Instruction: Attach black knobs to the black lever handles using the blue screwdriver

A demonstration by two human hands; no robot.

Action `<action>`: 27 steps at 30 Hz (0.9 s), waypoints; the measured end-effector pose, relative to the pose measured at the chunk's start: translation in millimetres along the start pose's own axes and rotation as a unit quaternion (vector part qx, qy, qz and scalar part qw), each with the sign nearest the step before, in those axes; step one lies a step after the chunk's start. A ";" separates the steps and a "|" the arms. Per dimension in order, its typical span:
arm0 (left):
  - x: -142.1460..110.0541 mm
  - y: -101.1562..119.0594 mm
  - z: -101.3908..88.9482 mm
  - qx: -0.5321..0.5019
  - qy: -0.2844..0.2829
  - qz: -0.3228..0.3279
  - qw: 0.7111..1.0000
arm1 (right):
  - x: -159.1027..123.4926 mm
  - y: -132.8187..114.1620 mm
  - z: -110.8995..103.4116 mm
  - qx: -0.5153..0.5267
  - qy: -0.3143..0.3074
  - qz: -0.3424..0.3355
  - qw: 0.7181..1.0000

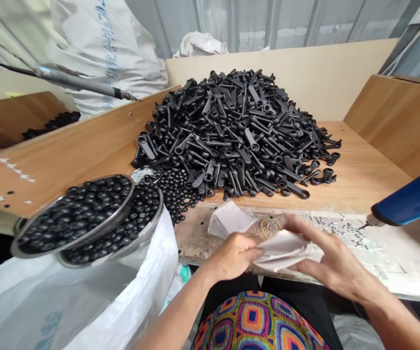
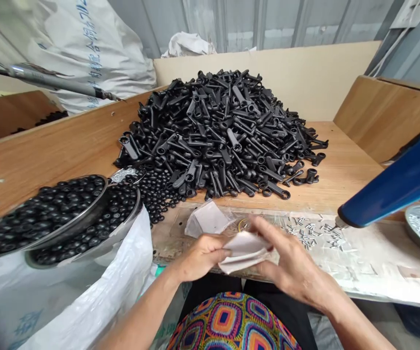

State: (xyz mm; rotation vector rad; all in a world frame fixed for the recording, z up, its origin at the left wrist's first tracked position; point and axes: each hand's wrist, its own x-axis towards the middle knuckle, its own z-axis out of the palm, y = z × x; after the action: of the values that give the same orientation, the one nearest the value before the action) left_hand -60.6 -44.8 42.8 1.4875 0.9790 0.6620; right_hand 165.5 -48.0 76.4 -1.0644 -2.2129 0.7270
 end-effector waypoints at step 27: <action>25.8 -32.9 -89.3 0.399 0.339 -0.150 0.839 | -51.8 11.4 30.7 0.209 -0.078 0.056 0.973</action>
State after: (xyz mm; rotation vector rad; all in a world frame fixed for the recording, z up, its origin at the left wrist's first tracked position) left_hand -130.5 21.5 21.9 1.7601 2.1954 0.5788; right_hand 176.9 -90.9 34.2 -0.9455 -2.0064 1.2985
